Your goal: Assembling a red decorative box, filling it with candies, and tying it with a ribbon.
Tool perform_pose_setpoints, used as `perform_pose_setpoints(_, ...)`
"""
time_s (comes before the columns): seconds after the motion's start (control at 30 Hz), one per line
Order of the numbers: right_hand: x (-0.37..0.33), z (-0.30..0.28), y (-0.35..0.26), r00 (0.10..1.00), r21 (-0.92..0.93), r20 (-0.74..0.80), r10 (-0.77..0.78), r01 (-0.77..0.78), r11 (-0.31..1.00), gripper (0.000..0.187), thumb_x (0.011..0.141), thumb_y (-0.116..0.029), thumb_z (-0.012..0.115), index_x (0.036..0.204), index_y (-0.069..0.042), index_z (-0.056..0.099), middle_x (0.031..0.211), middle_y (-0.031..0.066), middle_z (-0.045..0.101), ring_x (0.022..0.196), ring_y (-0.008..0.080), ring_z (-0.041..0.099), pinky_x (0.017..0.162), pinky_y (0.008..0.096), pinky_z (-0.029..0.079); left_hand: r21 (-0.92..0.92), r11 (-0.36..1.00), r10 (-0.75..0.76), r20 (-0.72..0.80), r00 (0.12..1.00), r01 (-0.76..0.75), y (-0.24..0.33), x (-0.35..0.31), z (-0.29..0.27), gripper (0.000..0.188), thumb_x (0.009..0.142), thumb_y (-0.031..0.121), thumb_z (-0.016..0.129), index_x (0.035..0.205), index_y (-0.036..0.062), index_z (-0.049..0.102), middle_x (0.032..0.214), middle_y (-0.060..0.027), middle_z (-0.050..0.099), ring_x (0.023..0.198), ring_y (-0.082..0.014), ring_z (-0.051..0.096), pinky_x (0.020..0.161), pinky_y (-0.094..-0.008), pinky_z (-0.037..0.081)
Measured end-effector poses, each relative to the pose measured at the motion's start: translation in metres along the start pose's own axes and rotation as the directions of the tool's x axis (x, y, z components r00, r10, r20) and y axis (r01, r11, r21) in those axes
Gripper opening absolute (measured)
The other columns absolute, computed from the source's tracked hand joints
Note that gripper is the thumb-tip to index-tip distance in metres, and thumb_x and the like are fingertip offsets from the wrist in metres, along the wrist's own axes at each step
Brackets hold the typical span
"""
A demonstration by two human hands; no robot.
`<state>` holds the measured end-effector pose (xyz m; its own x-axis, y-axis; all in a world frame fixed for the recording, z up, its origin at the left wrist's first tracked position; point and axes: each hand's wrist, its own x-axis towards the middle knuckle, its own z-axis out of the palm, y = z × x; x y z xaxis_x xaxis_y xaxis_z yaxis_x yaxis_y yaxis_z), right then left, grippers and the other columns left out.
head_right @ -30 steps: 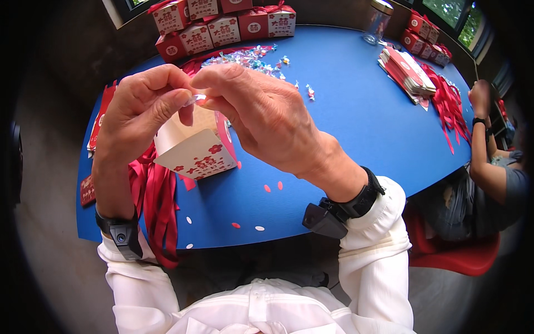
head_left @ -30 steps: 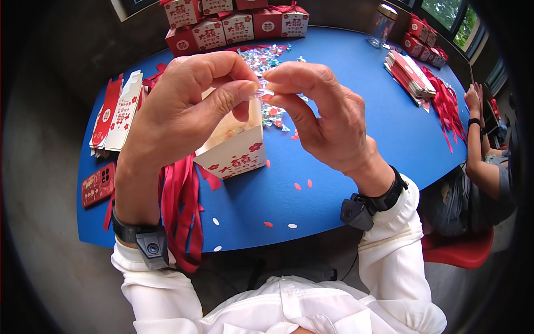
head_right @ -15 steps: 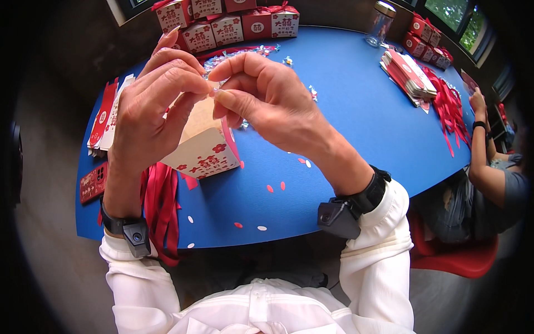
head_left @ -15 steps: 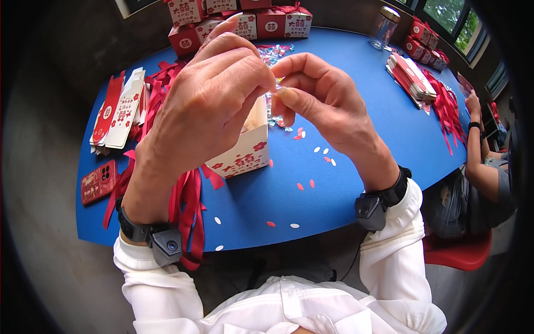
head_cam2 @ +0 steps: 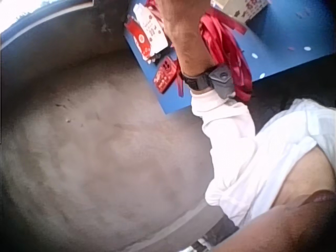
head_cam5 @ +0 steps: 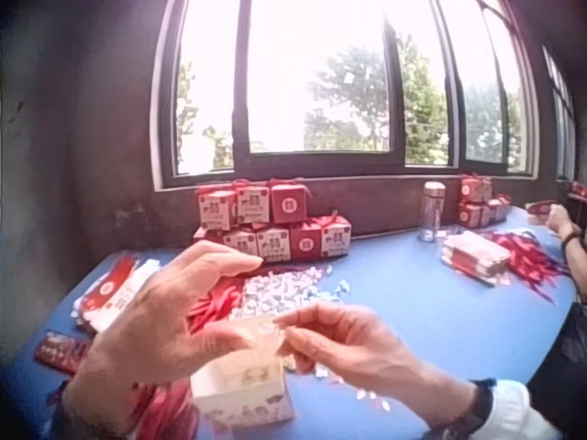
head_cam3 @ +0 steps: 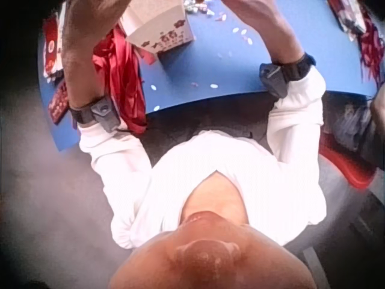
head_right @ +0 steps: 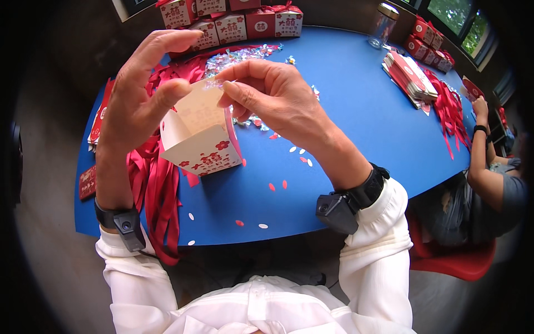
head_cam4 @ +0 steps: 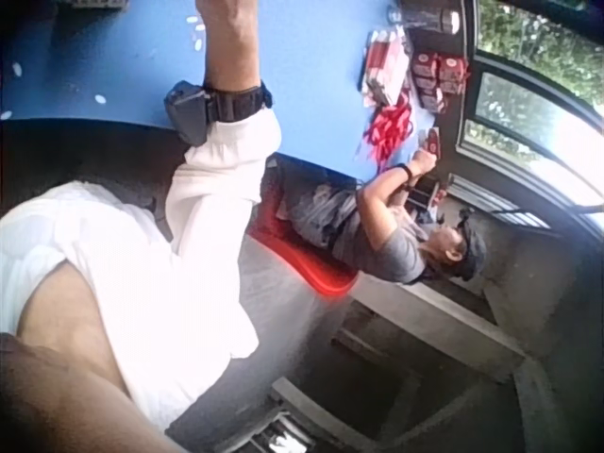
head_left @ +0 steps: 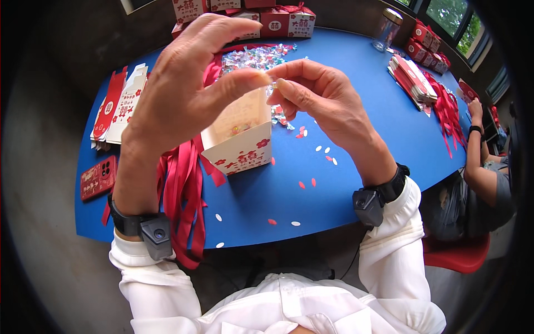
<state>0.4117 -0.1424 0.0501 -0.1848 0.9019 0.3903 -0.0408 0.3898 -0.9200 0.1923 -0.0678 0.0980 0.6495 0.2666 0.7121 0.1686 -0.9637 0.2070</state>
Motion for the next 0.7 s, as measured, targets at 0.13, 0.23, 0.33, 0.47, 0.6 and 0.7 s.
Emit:
perform_pose_setpoints(0.13, 0.004, -0.001, 0.005, 0.995, -0.065, -0.095, -0.044, 0.038, 0.997, 0.024, 0.099, -0.016, 0.062, 0.114, 0.002, 0.066, 0.092, 0.0076, 0.071, 0.078, 0.0074, 0.065, 0.069, 0.0209, 0.056, -0.116, 0.97, -0.2, 0.11, 0.974, 0.212, -0.012, -0.025, -0.016, 0.114, 0.062, 0.066, 0.08, 0.148, 0.0054, 0.038, 0.144, -0.0201, 0.047, 0.133, -0.0341, 0.047, 0.111, -0.0452, 0.039)
perform_pose_setpoints(0.23, 0.003, -0.003, 0.007, 0.979, -0.134, -0.17, -0.115, 0.093, 0.987, 0.022, 0.097, -0.012, 0.063, 0.114, 0.002, 0.066, 0.095, 0.009, 0.071, 0.084, 0.0098, 0.068, 0.072, 0.0212, 0.057, -0.18, 0.863, -0.443, 0.181, 0.878, 0.473, -0.007, -0.041, -0.013, 0.151, 0.036, 0.09, 0.07, 0.156, 0.0132, 0.021, 0.151, -0.023, 0.037, 0.139, -0.0408, 0.039, 0.115, -0.0559, 0.03)
perform_pose_setpoints(0.33, 0.003, 0.01, 0.007, 0.939, -0.182, -0.224, -0.263, 0.224, 0.957, 0.02, 0.095, -0.008, 0.066, 0.113, -0.001, 0.068, 0.094, 0.0059, 0.072, 0.082, 0.0088, 0.067, 0.069, 0.021, 0.055, -0.358, 0.711, -0.563, 0.226, 0.795, 0.605, -0.004, -0.068, -0.005, 0.157, 0.035, 0.089, 0.072, 0.158, 0.0111, 0.013, 0.149, -0.0247, 0.037, 0.138, -0.0399, 0.04, 0.113, -0.0524, 0.033)
perform_pose_setpoints(0.47, 0.0, 0.025, 0.004, 0.855, -0.528, -0.01, -0.519, 0.436, 0.729, 0.024, 0.087, -0.002, 0.071, 0.11, -0.009, 0.072, 0.096, 0.0046, 0.073, 0.079, 0.0132, 0.065, 0.065, 0.0274, 0.05, -0.679, 0.579, -0.482, 0.161, 0.861, 0.451, -0.008, -0.087, 0.015, 0.15, 0.044, 0.069, 0.088, 0.158, 0.0141, 0.009, 0.151, -0.0237, 0.035, 0.138, -0.0394, 0.039, 0.115, -0.0524, 0.03)
perform_pose_setpoints(0.6, 0.004, 0.034, 0.008, 0.788, -0.684, 0.21, -0.579, 0.541, 0.489, 0.025, 0.086, -0.006, 0.071, 0.11, -0.011, 0.073, 0.098, 0.0049, 0.073, 0.085, 0.0244, 0.065, 0.079, 0.035, 0.052, -0.629, 0.701, -0.327, 0.137, 0.935, 0.337, 0.0, -0.09, 0.034, 0.14, 0.054, 0.052, 0.094, 0.158, 0.0127, 0.009, 0.149, -0.0189, 0.037, 0.138, -0.0322, 0.04, 0.115, -0.0446, 0.033)
perform_pose_setpoints(0.7, 0.004, 0.033, 0.005, 0.808, -0.717, 0.227, -0.543, 0.516, 0.468, 0.024, 0.088, -0.005, 0.069, 0.111, -0.01, 0.072, 0.098, 0.0068, 0.072, 0.089, 0.025, 0.067, 0.077, 0.0332, 0.053, -0.469, 0.802, -0.378, 0.083, 0.922, 0.371, 0.004, -0.095, 0.044, 0.129, 0.062, 0.041, 0.094, 0.157, 0.0107, 0.011, 0.15, -0.017, 0.034, 0.139, -0.0324, 0.038, 0.115, -0.0454, 0.034)
